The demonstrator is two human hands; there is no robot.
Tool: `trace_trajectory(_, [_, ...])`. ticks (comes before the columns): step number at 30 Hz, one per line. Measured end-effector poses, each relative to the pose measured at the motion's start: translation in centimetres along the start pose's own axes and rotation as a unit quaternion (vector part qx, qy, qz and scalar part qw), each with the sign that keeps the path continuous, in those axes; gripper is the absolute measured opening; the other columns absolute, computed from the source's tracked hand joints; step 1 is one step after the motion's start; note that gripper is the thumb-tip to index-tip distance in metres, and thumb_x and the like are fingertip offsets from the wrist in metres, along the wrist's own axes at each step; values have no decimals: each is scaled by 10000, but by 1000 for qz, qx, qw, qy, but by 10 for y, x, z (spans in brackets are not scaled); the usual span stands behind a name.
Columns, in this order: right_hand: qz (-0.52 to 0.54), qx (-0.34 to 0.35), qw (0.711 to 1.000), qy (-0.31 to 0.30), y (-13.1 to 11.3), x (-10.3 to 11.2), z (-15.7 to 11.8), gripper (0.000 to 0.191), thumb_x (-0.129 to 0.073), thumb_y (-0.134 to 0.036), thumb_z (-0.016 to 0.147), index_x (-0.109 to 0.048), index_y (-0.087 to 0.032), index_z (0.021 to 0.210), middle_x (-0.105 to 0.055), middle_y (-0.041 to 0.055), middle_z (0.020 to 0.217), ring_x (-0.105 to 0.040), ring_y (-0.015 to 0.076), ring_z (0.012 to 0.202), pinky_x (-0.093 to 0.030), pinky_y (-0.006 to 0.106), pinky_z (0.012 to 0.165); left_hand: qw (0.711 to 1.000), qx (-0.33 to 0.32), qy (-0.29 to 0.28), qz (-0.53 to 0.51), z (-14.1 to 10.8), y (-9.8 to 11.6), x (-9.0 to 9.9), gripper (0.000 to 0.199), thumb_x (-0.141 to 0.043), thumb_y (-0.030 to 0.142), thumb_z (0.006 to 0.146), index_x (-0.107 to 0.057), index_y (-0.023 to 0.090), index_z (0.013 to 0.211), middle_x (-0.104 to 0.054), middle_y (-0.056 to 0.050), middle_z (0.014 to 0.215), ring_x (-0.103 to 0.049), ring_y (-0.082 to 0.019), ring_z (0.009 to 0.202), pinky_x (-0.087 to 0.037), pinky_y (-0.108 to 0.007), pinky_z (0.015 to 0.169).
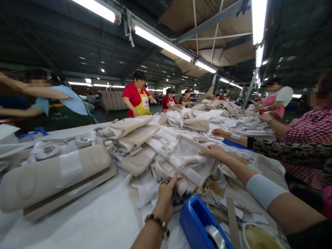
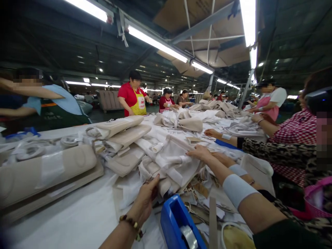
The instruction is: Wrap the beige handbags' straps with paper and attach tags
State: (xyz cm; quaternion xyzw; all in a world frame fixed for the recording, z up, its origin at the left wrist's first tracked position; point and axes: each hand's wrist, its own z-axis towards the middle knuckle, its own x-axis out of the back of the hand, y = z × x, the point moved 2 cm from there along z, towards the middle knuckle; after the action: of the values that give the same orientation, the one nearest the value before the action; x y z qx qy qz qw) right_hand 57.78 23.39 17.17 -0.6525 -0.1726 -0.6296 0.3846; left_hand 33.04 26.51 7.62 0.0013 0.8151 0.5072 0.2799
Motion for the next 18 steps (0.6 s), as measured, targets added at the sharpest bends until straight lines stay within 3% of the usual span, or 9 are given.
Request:
trace_trajectory(3, [-31,7,999,-16,3,-4,1,402,-656,-491,732,-693,-126,896,-694,139,942,-644,287,878,-461,305,666,998,-10,32,-52,6,-2,-15,239,-732,204,713,-625,206,927,-696,-49,927,-662,-169,799,-531,-258,688])
trace_trajectory(7, [-70,31,997,-13,4,-8,0,333,-637,-469,764,-688,-144,813,-690,139,956,-625,280,920,-435,296,687,995,9,61,-75,12,2,-20,331,-740,34,610,-622,177,884,-701,-46,813,-670,-198,725,-554,-292,662])
trace_trajectory(12, [-92,47,995,-2,2,-4,4,260,-623,-430,781,-679,-181,730,-697,84,861,-626,238,871,-389,265,619,988,36,123,-88,20,14,-23,262,-695,60,648,-609,148,879,-685,-53,783,-661,-196,678,-554,-288,604])
trace_trajectory(18, [-98,44,994,8,3,1,10,240,-577,-393,814,-703,-199,750,-692,42,782,-624,190,798,-340,248,548,984,47,89,-149,24,26,-38,237,-635,107,725,-609,155,956,-688,-65,828,-675,-194,714,-575,-310,662])
